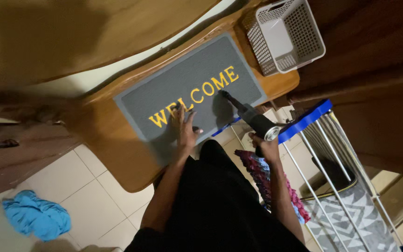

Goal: The person uses a handheld vacuum cleaner to clean a grey welcome mat placed on a wooden table. They systematically vacuum the mat's surface, then flip it over to clean the underside, and finally return it to its original position.

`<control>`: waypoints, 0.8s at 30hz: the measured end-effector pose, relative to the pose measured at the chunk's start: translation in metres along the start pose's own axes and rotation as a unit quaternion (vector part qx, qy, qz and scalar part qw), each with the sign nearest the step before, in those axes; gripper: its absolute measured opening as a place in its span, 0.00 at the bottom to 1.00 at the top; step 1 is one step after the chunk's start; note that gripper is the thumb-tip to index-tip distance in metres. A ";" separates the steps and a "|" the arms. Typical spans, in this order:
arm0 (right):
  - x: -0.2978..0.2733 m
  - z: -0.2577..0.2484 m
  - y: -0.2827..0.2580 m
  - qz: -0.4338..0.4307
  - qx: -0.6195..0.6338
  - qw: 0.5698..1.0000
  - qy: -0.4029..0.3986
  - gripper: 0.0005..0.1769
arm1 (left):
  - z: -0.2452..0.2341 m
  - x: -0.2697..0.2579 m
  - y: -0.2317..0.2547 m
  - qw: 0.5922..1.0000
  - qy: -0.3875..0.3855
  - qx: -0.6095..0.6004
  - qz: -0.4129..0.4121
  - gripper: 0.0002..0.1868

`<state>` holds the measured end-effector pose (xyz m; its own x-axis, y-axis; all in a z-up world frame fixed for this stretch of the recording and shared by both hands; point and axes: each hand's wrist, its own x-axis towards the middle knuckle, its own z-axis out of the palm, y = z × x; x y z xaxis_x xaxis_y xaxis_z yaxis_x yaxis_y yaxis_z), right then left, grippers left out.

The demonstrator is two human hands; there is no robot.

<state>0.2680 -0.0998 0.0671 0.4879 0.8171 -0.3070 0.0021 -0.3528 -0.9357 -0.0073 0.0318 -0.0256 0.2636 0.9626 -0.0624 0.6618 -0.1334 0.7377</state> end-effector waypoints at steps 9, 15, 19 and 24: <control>0.009 -0.002 -0.022 0.064 -0.118 0.980 -0.145 0.11 | 0.032 0.028 0.041 0.980 -0.082 0.173 -0.055 0.69; 0.038 -0.032 -0.016 0.061 -0.058 0.988 -0.132 0.17 | 0.039 0.033 0.046 0.973 -0.110 0.178 -0.093 0.70; 0.052 -0.052 -0.001 0.013 -0.038 0.994 -0.105 0.15 | 0.049 0.030 0.044 0.975 -0.077 0.192 -0.084 0.71; 0.059 -0.055 -0.017 0.001 0.029 0.969 -0.246 0.16 | 0.070 0.030 0.035 0.986 -0.060 0.119 -0.098 0.69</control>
<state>0.3442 -0.0707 0.0749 0.0127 0.9399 -0.3412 -0.0537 -0.3401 -0.9389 0.0727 0.0399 -0.0488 0.1852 0.9425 -0.2783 0.8505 -0.0118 0.5258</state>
